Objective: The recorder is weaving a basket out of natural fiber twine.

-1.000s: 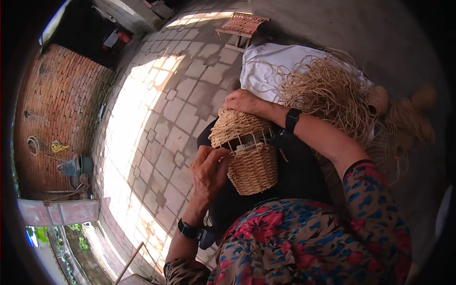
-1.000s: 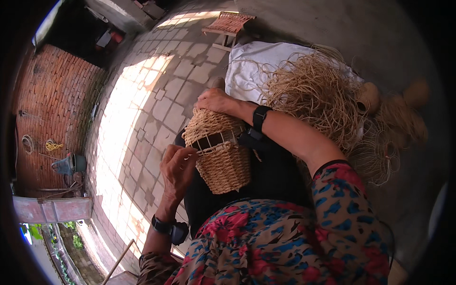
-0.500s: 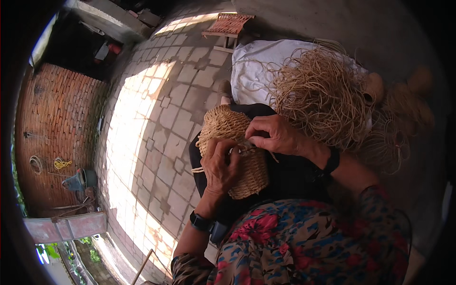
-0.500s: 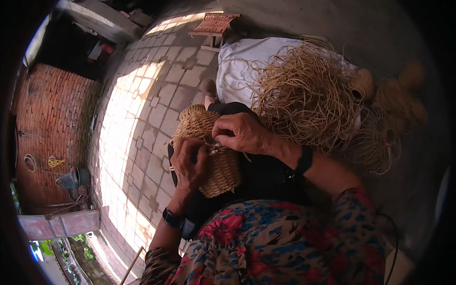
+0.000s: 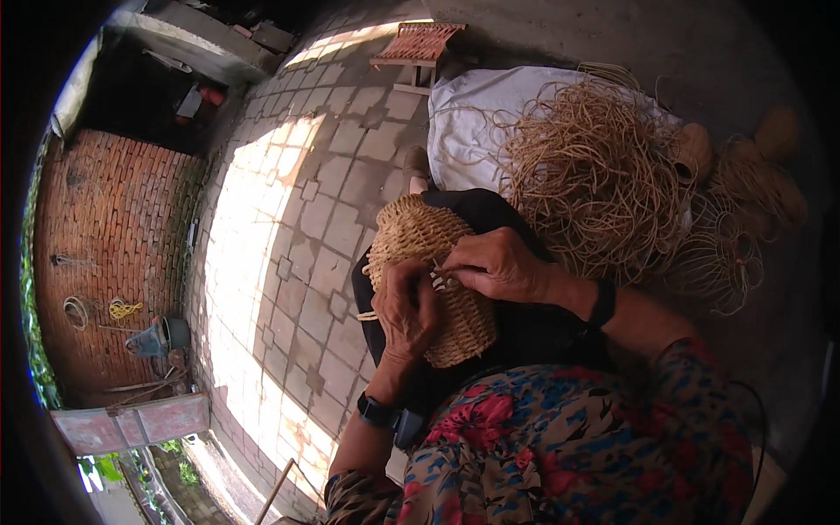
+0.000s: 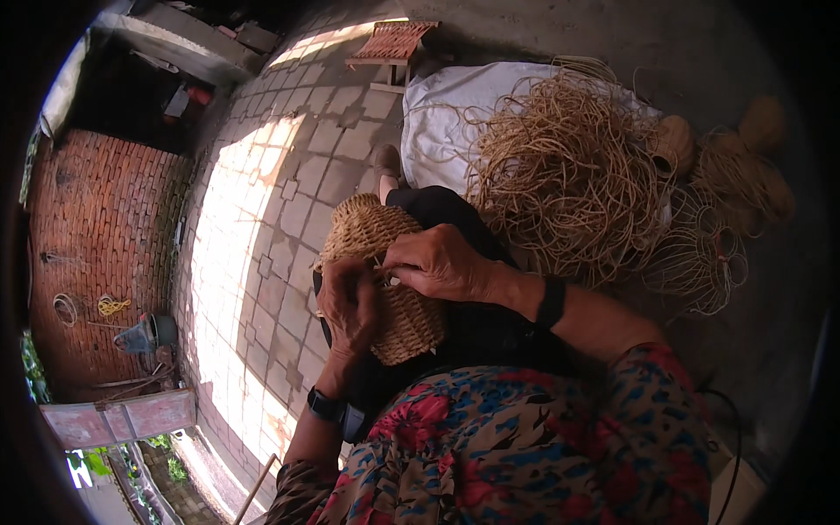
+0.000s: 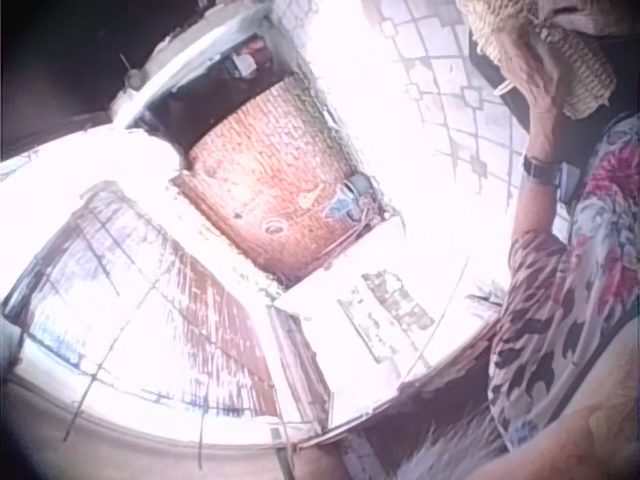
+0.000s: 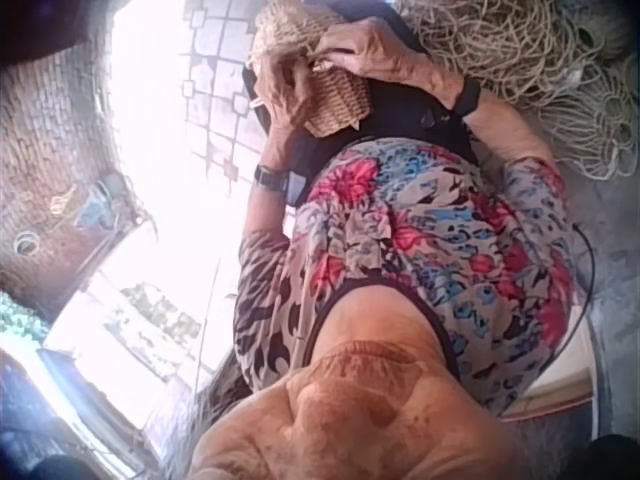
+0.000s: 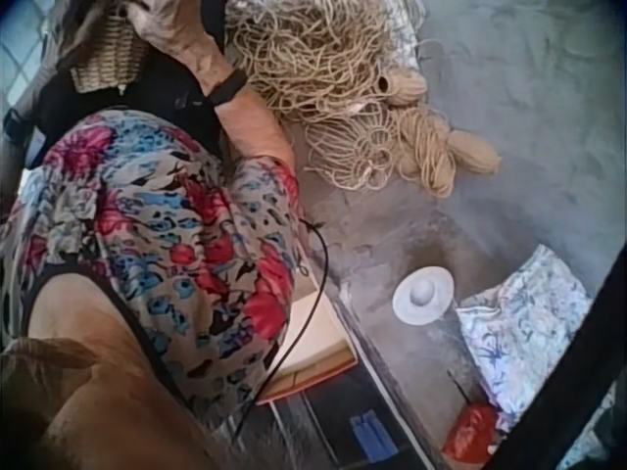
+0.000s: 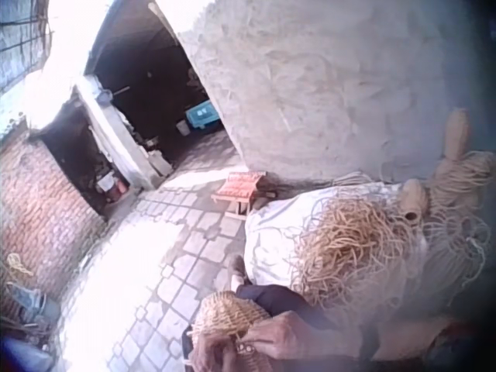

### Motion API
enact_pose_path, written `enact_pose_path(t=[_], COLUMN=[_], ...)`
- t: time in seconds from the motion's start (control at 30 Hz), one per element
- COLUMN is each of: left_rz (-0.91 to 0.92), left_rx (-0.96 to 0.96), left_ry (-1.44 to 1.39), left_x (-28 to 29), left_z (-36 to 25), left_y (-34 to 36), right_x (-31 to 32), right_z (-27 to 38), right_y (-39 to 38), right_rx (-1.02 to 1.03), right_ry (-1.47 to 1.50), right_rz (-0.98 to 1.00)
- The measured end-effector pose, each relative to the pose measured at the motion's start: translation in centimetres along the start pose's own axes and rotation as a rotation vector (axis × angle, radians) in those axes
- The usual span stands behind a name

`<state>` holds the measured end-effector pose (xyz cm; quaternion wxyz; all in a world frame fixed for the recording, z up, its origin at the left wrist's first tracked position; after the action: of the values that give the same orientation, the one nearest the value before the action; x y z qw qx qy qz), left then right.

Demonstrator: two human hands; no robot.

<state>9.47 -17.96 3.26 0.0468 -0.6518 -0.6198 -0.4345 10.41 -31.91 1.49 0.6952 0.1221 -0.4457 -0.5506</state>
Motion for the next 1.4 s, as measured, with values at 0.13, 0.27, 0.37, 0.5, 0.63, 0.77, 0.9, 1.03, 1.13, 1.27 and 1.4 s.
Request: enact_pose_path(t=[0.13, 0.27, 0.37, 0.5, 0.63, 0.77, 0.9, 1.03, 1.13, 1.27, 1.4], left_rz=[0.013, 0.008, 0.002, -0.065, -0.017, 0.007, 0.020, 0.020, 0.000, -0.021, -0.026], left_rx=[0.005, -0.027, -0.012, 0.068, 0.056, -0.006, 0.013, 0.020, 0.019, 0.091, 0.139], left_ry=[0.008, -0.018, -0.015, -0.002, -0.017, 0.049, 0.039, 0.047, 0.015, -0.029, -0.069], left_x=[0.0, 0.2, 0.1, 1.1, 0.3, -0.1, 0.0, 0.2, 0.2, 0.0, 0.1], left_z=[0.2, -0.2, 0.4, 1.2, 1.9, 1.6, 1.8, 1.6, 1.7, 2.5, 2.9], left_y=[0.0, 0.6, 0.3, 0.0, 0.0, 0.0, 0.1, 0.0, 0.0, -0.3, -0.6], right_x=[-0.5, -0.3, 2.4, 3.7, -0.3, -2.5, -2.2, 2.3, 2.2, -0.8, -1.8], right_z=[-2.7, -1.4, -3.6, -5.1, -3.8, -3.6, -2.7, -3.4, -1.9, 1.4, 0.9], right_y=[1.1, 2.0, 2.3, 1.1, -1.1, -1.8, -0.9, 1.3, 3.1, 2.8, 1.7], right_rx=[-0.287, -0.118, -0.318, -0.581, -0.577, -0.566, -0.401, -0.300, -0.215, 0.177, 0.183], right_ry=[0.342, 0.105, 0.220, 0.307, 0.303, 0.280, 0.160, -0.166, 0.051, -0.054, -0.258], right_rz=[0.128, 0.170, -0.091, -0.118, 0.144, 0.166, 0.080, -0.198, -0.086, 0.057, 0.111])
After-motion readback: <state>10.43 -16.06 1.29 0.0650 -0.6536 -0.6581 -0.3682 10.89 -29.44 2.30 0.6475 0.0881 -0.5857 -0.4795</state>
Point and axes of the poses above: each hand's wrist, its own y-axis towards the middle knuckle, its own x-axis out of the back of the hand, z = x × y, the point moved 8 cm from there along y, towards the middle knuckle, and after that the axes turned 4 degrees about -y, right-handed, at the moved point
